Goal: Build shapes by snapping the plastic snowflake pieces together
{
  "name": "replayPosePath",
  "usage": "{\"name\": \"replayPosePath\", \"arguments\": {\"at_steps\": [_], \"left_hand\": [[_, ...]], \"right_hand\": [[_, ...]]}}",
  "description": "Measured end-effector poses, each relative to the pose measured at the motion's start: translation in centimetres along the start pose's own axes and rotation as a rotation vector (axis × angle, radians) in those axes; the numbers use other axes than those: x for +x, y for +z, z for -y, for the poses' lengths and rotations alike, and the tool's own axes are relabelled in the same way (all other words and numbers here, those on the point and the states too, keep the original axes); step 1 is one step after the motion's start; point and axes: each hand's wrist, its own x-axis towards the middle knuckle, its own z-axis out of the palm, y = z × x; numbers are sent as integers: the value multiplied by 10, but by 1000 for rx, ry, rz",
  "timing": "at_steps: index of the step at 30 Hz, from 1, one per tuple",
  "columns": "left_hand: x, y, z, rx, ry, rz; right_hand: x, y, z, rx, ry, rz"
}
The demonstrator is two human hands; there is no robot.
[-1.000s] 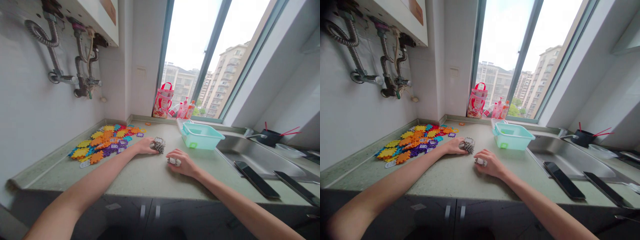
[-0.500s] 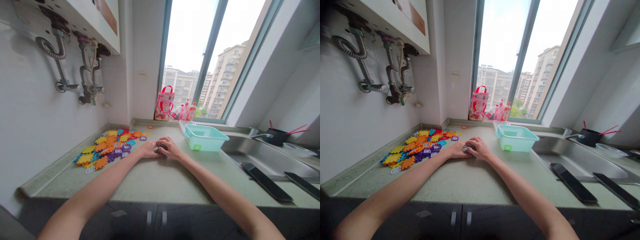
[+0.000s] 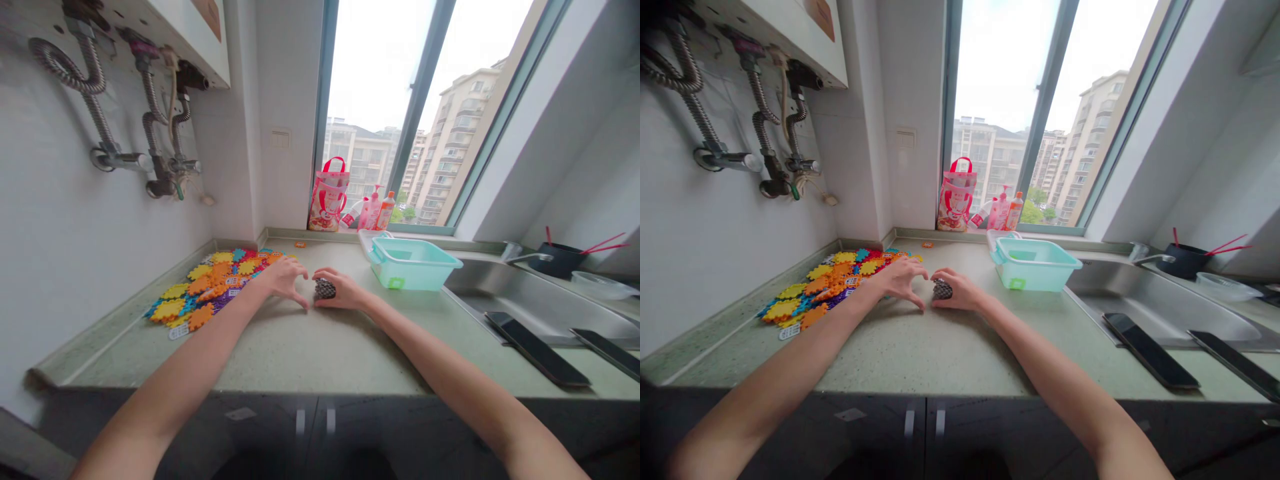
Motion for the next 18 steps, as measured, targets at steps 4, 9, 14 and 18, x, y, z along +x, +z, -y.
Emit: {"name": "replayPosePath", "arguments": {"at_steps": [4, 9, 14, 18], "left_hand": [[-8, -4, 15, 35, -73, -13], [-4, 4, 13, 53, -108, -19], [3, 14, 4, 40, -68, 11], [4, 17, 3, 19, -43, -25]], "right_hand": [[0, -1, -2, -6, 19, 38], [-2, -9, 3, -71, 24, 39], [-19, -81, -10, -312, 50, -211], [-61, -155, -46, -541, 283, -626]]}}
